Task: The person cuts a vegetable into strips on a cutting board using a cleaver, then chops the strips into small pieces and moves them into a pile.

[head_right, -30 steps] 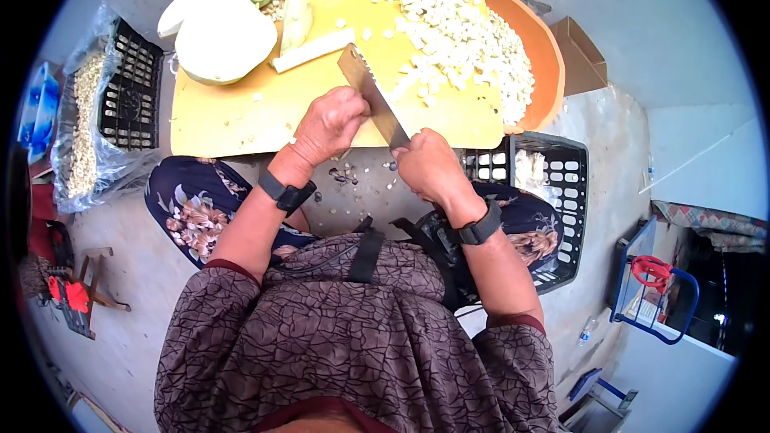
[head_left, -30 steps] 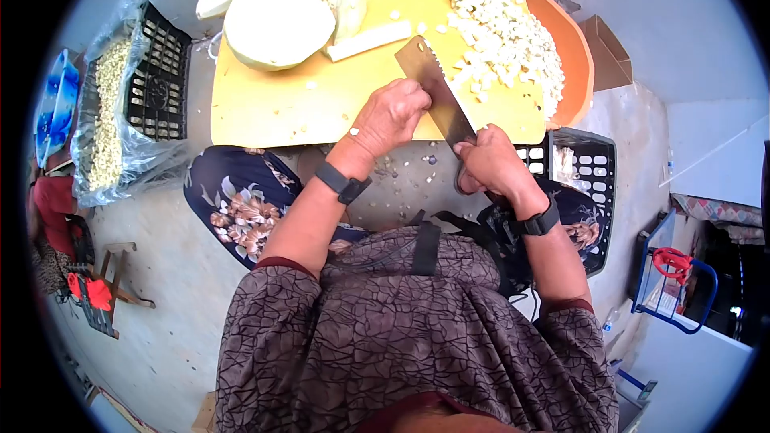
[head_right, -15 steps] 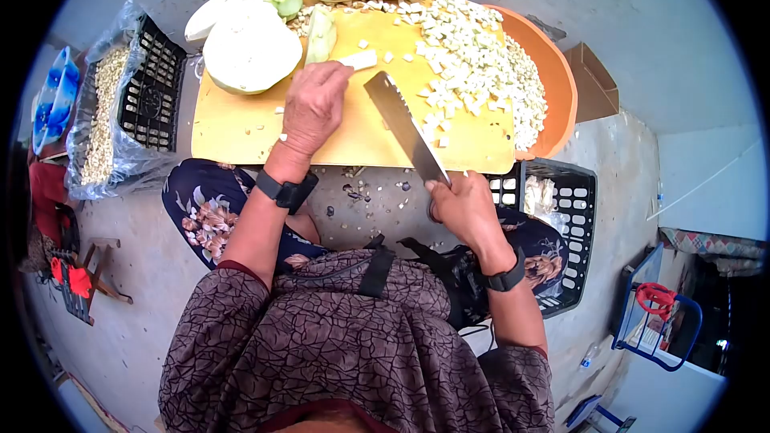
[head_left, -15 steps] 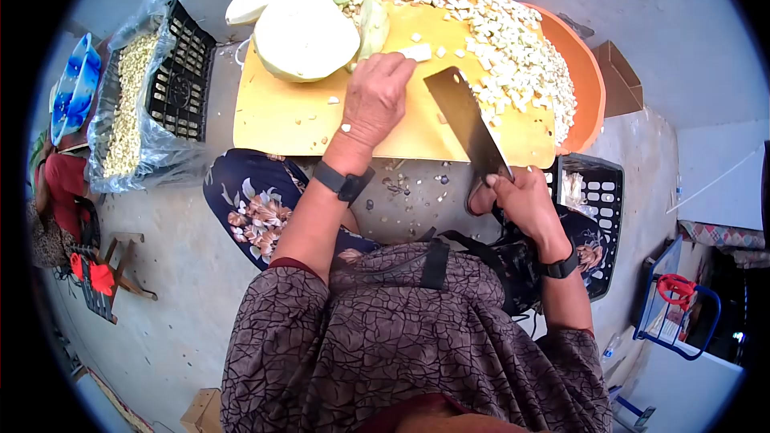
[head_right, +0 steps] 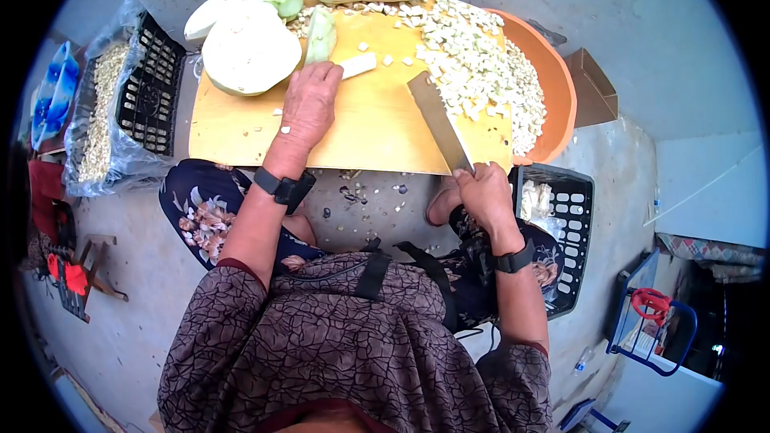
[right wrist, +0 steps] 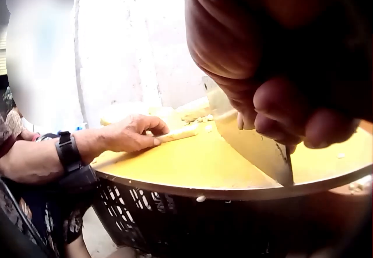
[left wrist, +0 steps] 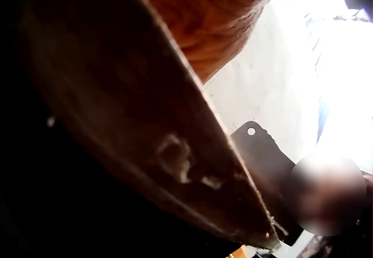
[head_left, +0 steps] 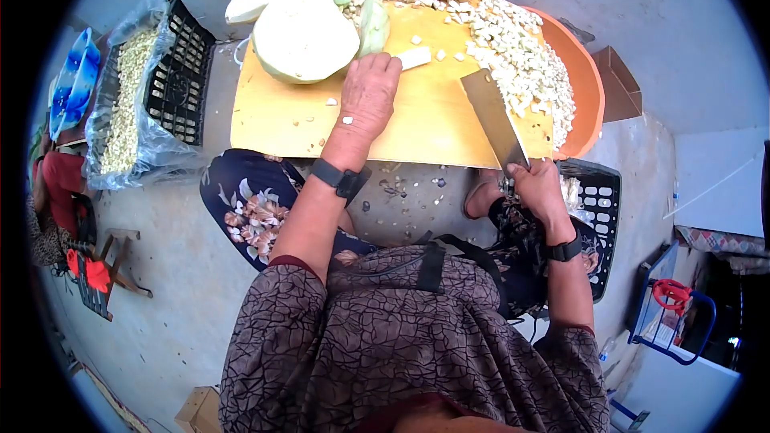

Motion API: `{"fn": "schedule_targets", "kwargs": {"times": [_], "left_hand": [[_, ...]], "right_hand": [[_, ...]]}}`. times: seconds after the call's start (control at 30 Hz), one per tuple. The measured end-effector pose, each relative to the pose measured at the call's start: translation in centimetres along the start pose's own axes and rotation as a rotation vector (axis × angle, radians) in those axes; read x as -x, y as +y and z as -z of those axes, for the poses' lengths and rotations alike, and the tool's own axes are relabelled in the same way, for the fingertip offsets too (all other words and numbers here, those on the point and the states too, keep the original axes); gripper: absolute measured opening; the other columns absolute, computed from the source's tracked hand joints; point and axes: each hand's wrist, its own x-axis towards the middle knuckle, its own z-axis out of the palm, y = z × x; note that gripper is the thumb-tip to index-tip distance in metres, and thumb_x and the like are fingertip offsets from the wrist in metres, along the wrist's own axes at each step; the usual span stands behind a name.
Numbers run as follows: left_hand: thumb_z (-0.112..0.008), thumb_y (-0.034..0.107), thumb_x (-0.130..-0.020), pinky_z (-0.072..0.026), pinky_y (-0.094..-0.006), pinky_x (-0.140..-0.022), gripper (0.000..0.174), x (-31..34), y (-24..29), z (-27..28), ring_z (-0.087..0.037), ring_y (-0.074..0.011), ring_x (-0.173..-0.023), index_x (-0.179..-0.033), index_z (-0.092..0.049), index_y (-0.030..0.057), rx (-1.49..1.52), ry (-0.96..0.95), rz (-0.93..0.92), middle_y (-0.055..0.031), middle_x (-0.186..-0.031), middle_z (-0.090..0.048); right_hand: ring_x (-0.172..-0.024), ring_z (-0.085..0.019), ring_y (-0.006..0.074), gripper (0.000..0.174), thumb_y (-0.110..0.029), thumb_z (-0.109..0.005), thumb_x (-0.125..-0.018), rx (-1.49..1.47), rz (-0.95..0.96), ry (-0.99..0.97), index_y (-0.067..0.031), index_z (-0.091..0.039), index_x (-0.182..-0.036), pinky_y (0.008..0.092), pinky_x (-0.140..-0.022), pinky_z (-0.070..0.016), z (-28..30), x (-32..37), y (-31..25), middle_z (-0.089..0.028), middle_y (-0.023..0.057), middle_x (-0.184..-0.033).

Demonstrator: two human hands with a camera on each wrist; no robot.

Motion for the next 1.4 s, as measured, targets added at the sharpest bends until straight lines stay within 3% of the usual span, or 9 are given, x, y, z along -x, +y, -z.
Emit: {"fn": "schedule_targets", "kwargs": {"times": [0.17, 0.37, 0.57, 0.7, 0.83, 0.93, 1.17, 1.4], "left_hand": [[-0.06, -0.002, -0.079, -0.0451, -0.0424, -0.089, 0.032, 0.1, 0.8, 1.2, -0.058, -0.0318, -0.099, -0.109, -0.064, 0.0061, 0.058, -0.193, 0.016, -0.0135, -0.1, -0.063], [-0.065, 0.003, -0.078, -0.0448, -0.0427, -0.092, 0.037, 1.8, 2.0, 1.1, -0.057, -0.0327, -0.101, -0.115, -0.062, 0.0051, 0.379, -0.231, -0.087, -0.0133, -0.103, -0.062], [-0.07, 0.007, -0.078, -0.0448, -0.042, -0.092, 0.037, 1.9, 3.2, 0.7, -0.057, -0.032, -0.103, -0.114, -0.061, 0.0049, 0.331, -0.236, -0.096, -0.0119, -0.107, -0.06], [-0.071, 0.008, -0.078, -0.0458, -0.042, -0.089, 0.035, 2.0, 3.8, 0.7, -0.057, -0.0317, -0.1, -0.111, -0.061, 0.0051, 0.324, -0.241, -0.096, -0.0117, -0.102, -0.059], [-0.072, 0.01, -0.078, -0.0467, -0.0415, -0.087, 0.033, 2.1, 4.5, 1.1, -0.057, -0.0314, -0.096, -0.109, -0.061, 0.0054, 0.3, -0.249, -0.1, -0.0117, -0.098, -0.058], [-0.072, 0.01, -0.078, -0.0472, -0.0411, -0.087, 0.032, 2.3, 4.5, 1.1, -0.058, -0.0309, -0.095, -0.108, -0.061, 0.0054, 0.303, -0.208, -0.093, -0.0116, -0.097, -0.058], [-0.072, 0.009, -0.077, -0.048, -0.041, -0.086, 0.029, 2.5, 4.8, 0.8, -0.058, -0.0306, -0.094, -0.105, -0.063, 0.0052, 0.331, -0.201, -0.081, -0.0112, -0.094, -0.057], [-0.071, 0.008, -0.076, -0.0481, -0.0404, -0.085, 0.027, 2.8, 5.0, 0.5, -0.057, -0.0308, -0.091, -0.102, -0.063, 0.0043, 0.336, -0.173, -0.091, -0.0114, -0.092, -0.056]], "right_hand": [[-0.076, -0.069, 0.0406, 0.035, -0.029, -0.068, -0.085, 0.023, 0.005, 0.039, 0.0057, -0.071, -0.089, 0.0447, -0.071, -0.0533, 0.5, -1.3, 0.1, -0.066, 0.0283, -0.077], [-0.083, -0.068, 0.0419, 0.037, -0.033, -0.065, -0.087, 0.146, 0.033, 0.095, 0.0037, -0.072, -0.087, 0.0474, -0.076, -0.0523, 0.9, -1.7, -1.0, -0.067, 0.0268, -0.082], [-0.087, -0.067, 0.0419, 0.038, -0.033, -0.064, -0.09, 0.186, 0.056, 0.094, 0.0038, -0.071, -0.087, 0.0467, -0.078, -0.0522, 0.4, -0.9, -1.4, -0.067, 0.0273, -0.088], [-0.084, -0.066, 0.0422, 0.039, -0.034, -0.064, -0.09, 0.091, -0.004, 0.045, 0.005, -0.07, -0.086, 0.0466, -0.077, -0.0518, 0.0, 0.0, -2.2, -0.066, 0.0266, -0.085], [-0.086, -0.065, 0.0429, 0.038, -0.033, -0.064, -0.09, 0.123, 0.07, 0.026, 0.0051, -0.07, -0.086, 0.0472, -0.079, -0.0508, -0.4, 1.1, -4.1, -0.065, 0.0278, -0.088], [-0.085, -0.065, 0.0428, 0.037, -0.031, -0.063, -0.09, 0.197, 0.137, 0.037, 0.0052, -0.07, -0.086, 0.0478, -0.079, -0.0508, -0.9, 1.6, -4.7, -0.065, 0.028, -0.085], [-0.082, -0.065, 0.0431, 0.037, -0.031, -0.063, -0.091, 0.091, 0.053, -0.015, 0.0054, -0.07, -0.088, 0.0473, -0.077, -0.051, 0.8, 2.6, -5.8, -0.065, 0.0278, -0.081], [-0.076, -0.065, 0.0413, 0.037, -0.031, -0.064, -0.091, 0.131, 0.101, -0.022, 0.0052, -0.07, -0.085, 0.0465, -0.074, -0.0514, 0.8, 3.6, -6.5, -0.064, 0.0265, -0.074]]}}
